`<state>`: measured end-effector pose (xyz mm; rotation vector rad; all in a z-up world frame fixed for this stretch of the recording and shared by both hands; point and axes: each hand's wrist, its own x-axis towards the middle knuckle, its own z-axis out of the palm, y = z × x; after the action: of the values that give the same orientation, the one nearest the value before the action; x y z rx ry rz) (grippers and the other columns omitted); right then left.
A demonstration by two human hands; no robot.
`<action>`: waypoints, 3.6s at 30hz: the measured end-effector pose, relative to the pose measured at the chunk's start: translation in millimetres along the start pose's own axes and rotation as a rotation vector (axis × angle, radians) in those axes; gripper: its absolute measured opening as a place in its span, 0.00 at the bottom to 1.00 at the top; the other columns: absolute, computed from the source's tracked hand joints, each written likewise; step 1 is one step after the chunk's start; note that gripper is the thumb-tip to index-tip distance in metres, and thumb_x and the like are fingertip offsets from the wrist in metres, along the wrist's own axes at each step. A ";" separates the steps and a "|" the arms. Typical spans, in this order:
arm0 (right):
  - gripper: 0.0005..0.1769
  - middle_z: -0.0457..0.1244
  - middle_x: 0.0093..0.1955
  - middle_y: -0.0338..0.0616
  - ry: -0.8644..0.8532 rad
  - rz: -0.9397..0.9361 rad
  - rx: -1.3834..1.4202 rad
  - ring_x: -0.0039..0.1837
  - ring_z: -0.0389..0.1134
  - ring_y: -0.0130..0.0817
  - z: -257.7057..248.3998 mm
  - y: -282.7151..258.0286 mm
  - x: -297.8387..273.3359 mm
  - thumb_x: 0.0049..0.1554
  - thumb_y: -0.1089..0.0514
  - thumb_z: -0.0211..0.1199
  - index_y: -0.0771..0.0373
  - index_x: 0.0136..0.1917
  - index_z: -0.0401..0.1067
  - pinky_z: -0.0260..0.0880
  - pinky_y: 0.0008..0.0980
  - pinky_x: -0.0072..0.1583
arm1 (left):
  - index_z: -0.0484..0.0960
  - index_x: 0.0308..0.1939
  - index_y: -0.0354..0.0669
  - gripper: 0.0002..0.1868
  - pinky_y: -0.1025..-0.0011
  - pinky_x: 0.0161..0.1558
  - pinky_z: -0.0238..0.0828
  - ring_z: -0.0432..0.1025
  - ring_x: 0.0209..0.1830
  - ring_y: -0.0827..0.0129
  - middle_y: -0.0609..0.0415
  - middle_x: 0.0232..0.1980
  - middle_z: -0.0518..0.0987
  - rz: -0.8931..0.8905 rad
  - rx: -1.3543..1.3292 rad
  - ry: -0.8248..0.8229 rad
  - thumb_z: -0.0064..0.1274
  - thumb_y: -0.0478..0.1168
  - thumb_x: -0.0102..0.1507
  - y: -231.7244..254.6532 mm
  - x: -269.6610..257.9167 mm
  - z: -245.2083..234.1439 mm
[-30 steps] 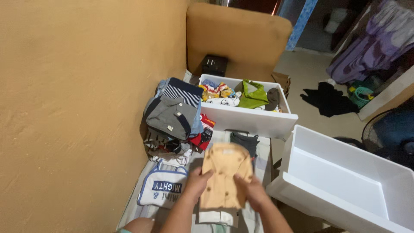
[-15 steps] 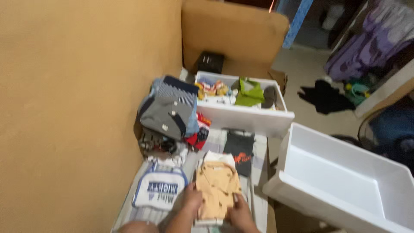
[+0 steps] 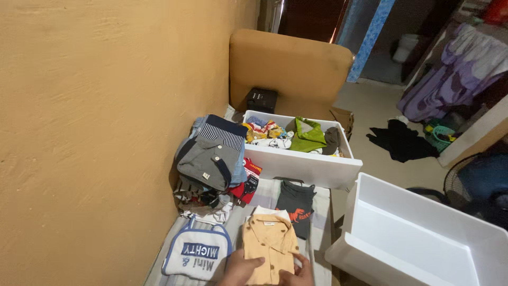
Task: The person sorts baby clothes from a pile on a bed into white plastic bins, picking up items one at a time and smoothing them out on the bed before placing them into a bin.
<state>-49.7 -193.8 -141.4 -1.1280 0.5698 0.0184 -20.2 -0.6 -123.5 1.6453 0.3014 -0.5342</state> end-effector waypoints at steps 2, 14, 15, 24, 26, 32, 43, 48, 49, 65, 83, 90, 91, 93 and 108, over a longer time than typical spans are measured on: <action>0.44 0.70 0.55 0.70 -0.108 -0.393 -0.098 0.53 0.77 0.52 -0.9 -17.8 10.2 0.43 0.77 0.63 0.67 0.71 0.52 0.79 0.48 0.52 | 0.76 0.63 0.32 0.33 0.64 0.58 0.78 0.80 0.54 0.61 0.44 0.57 0.84 0.262 -0.690 -0.260 0.63 0.27 0.52 10.0 17.1 12.6; 0.35 0.64 0.63 0.66 0.360 -0.352 -0.629 0.65 0.69 0.57 -9.5 -88.6 106.8 0.45 0.65 0.65 0.73 0.67 0.66 0.73 0.49 0.61 | 0.77 0.50 0.45 0.13 0.54 0.59 0.68 0.70 0.58 0.51 0.50 0.52 0.76 0.561 0.530 0.335 0.58 0.41 0.63 142.4 9.0 30.7; 0.37 0.65 0.62 0.67 0.378 -0.367 -0.596 0.65 0.69 0.59 -6.1 -86.4 114.1 0.44 0.62 0.66 0.74 0.67 0.67 0.72 0.51 0.61 | 0.76 0.53 0.45 0.15 0.52 0.63 0.62 0.66 0.65 0.52 0.49 0.57 0.75 0.536 0.751 0.360 0.55 0.39 0.62 160.1 -4.4 14.4; 0.33 0.70 0.57 0.53 -0.081 -0.274 -0.968 0.57 0.77 0.44 120.1 -77.9 94.3 0.47 0.56 0.71 0.54 0.67 0.72 0.76 0.37 0.60 | 0.67 0.72 0.44 0.37 0.43 0.74 0.28 0.36 0.83 0.48 0.42 0.83 0.49 0.675 1.119 0.621 0.55 0.47 0.58 269.8 -40.6 -111.2; 0.30 0.71 0.59 0.52 -0.144 -0.684 -0.910 0.64 0.71 0.40 173.3 -98.3 99.7 0.49 0.56 0.72 0.57 0.65 0.73 0.70 0.37 0.63 | 0.72 0.66 0.40 0.30 0.43 0.74 0.35 0.43 0.81 0.49 0.40 0.78 0.56 0.810 1.061 0.868 0.52 0.46 0.61 281.0 -23.9 -130.7; 0.37 0.64 0.66 0.41 -0.432 -0.515 -0.318 0.63 0.70 0.34 289.5 -143.0 132.3 0.51 0.58 0.73 0.66 0.71 0.63 0.71 0.33 0.61 | 0.73 0.66 0.37 0.28 0.47 0.70 0.53 0.68 0.67 0.50 0.42 0.63 0.77 0.302 1.043 0.715 0.40 0.56 0.74 329.9 18.1 -176.4; 0.23 0.66 0.42 0.42 -0.266 0.026 -0.119 0.44 0.65 0.34 309.9 -191.1 137.9 0.52 0.64 0.65 0.48 0.58 0.64 0.68 0.36 0.47 | 0.86 0.44 0.44 0.18 0.58 0.58 0.68 0.75 0.55 0.50 0.43 0.49 0.82 0.473 0.955 0.646 0.62 0.43 0.51 353.0 70.0 -198.0; 0.16 0.67 0.46 0.48 -0.568 0.061 0.047 0.47 0.70 0.40 291.9 -211.8 117.5 0.55 0.64 0.62 0.67 0.56 0.65 0.68 0.43 0.51 | 0.83 0.45 0.37 0.18 0.64 0.48 0.74 0.79 0.43 0.56 0.44 0.44 0.84 0.628 0.437 0.339 0.64 0.38 0.51 341.0 62.9 -205.7; 0.16 0.68 0.48 0.52 -0.709 0.088 0.140 0.49 0.71 0.44 289.3 -219.0 105.2 0.56 0.63 0.62 0.73 0.55 0.65 0.70 0.45 0.55 | 0.81 0.46 0.36 0.17 0.64 0.46 0.72 0.77 0.42 0.60 0.45 0.43 0.84 0.634 0.230 0.184 0.62 0.34 0.54 338.2 52.3 -205.1; 0.23 0.71 0.46 0.45 -1.067 -0.708 -1.521 0.50 0.73 0.42 205.5 -339.4 -79.4 0.38 0.68 0.57 0.58 0.48 0.78 0.73 0.40 0.55 | 0.84 0.45 0.47 0.37 0.52 0.47 0.78 0.81 0.45 0.52 0.49 0.45 0.85 0.082 -1.060 -0.750 0.43 0.73 0.55 181.1 -113.5 -53.5; 0.47 0.69 0.54 0.62 -0.438 0.563 0.188 0.55 0.69 0.53 5.5 -132.0 -107.8 0.48 0.29 0.62 0.71 0.63 0.71 0.70 0.55 0.58 | 0.84 0.41 0.34 0.16 0.56 0.43 0.81 0.81 0.35 0.53 0.44 0.39 0.85 -0.468 -0.335 -0.795 0.50 0.42 0.56 33.0 -83.0 -15.4; 0.23 0.68 0.57 0.44 -0.439 0.383 0.014 0.57 0.71 0.40 2.8 -89.1 -85.9 0.56 0.61 0.63 0.61 0.65 0.68 0.72 0.51 0.60 | 0.86 0.46 0.25 0.17 0.61 0.40 0.79 0.82 0.37 0.53 0.39 0.41 0.87 -0.155 -0.542 -0.211 0.62 0.33 0.55 47.7 -79.0 -14.5; 0.25 0.68 0.57 0.44 -0.446 0.344 0.071 0.57 0.72 0.39 3.7 -91.1 -84.2 0.55 0.62 0.63 0.61 0.66 0.67 0.73 0.49 0.60 | 0.82 0.52 0.31 0.22 0.62 0.45 0.80 0.82 0.42 0.56 0.42 0.46 0.86 -0.038 -0.553 -0.255 0.60 0.30 0.53 51.2 -73.3 -17.4; 0.26 0.69 0.58 0.43 -0.454 0.305 0.131 0.58 0.72 0.38 6.1 -91.9 -74.3 0.55 0.63 0.63 0.61 0.66 0.66 0.74 0.47 0.60 | 0.79 0.58 0.37 0.30 0.63 0.50 0.81 0.82 0.46 0.59 0.44 0.51 0.86 0.079 -0.560 -0.300 0.59 0.27 0.51 58.3 -57.4 -23.3; 0.30 0.69 0.61 0.58 -0.190 0.052 -0.573 0.57 0.71 0.45 21.1 -22.9 38.0 0.52 0.70 0.56 0.65 0.69 0.67 0.70 0.39 0.56 | 0.62 0.75 0.37 0.39 0.64 0.66 0.59 0.66 0.67 0.61 0.46 0.68 0.71 -0.104 -0.397 0.206 0.56 0.36 0.59 -15.5 34.6 -37.6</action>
<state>-1.4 -196.1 -132.3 -1.6461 0.4317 0.3486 8.2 34.9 -151.5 1.3024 0.6081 -0.3533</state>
